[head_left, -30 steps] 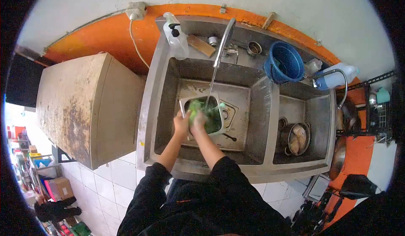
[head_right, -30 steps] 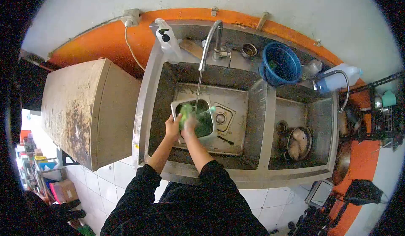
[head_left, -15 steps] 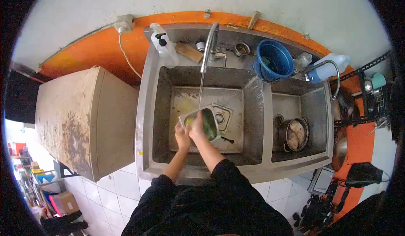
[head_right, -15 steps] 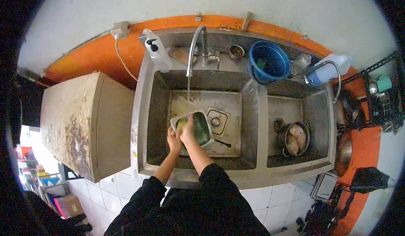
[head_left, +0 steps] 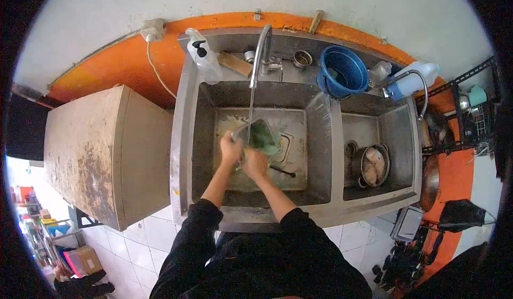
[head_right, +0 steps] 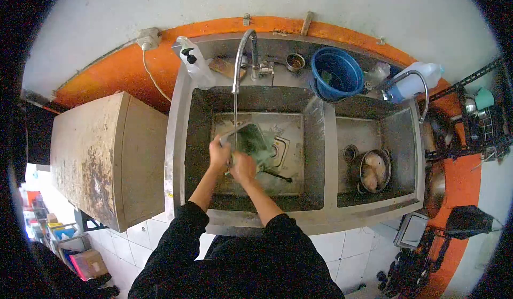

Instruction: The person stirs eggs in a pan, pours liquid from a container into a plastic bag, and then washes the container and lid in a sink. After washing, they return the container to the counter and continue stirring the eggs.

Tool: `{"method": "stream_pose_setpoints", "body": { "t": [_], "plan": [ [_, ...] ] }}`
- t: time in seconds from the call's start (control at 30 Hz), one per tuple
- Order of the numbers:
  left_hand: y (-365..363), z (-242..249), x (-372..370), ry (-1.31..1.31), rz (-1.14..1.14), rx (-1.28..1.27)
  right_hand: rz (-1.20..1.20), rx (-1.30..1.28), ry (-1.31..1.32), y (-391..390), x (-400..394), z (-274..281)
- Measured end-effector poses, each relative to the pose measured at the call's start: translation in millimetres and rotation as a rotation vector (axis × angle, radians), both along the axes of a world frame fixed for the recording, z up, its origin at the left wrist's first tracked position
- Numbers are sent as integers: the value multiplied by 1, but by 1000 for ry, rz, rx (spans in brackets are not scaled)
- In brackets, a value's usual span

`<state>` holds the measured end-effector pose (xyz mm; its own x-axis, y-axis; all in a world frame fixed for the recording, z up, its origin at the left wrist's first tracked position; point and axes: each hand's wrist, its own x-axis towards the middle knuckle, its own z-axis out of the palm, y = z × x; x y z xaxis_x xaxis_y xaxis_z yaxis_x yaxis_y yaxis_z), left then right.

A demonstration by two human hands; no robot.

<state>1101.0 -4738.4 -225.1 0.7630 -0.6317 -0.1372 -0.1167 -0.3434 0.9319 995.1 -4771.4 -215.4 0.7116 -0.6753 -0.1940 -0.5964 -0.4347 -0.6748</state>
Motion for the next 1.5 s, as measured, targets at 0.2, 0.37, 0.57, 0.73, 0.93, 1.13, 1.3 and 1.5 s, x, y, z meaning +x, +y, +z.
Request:
{"method": "stream_pose_setpoints", "body": {
  "t": [0.2,0.37,0.57,0.73,0.93,1.13,1.3,1.5],
  "plan": [
    [22,-22,-3,560,338,-303,10,482,-168,4,2,-57],
    [32,-38,-20,890,402,-482,-346,390,-226,29,55,-108],
    [32,-11,-7,853,369,-445,140,209,245,6,14,-4],
    [28,-10,-31,801,284,-437,-190,340,211,3,41,-53],
    [33,-17,-19,644,393,-322,-185,443,-307,19,33,-50],
    [45,-32,-59,41,147,-284,-549,1122,-381,-5,31,-13],
    [52,12,-36,-324,-131,-47,-501,258,-111,8,10,-25],
    [8,13,-17,-577,-147,169,-247,-28,-77,20,8,-13]
  ]
}}
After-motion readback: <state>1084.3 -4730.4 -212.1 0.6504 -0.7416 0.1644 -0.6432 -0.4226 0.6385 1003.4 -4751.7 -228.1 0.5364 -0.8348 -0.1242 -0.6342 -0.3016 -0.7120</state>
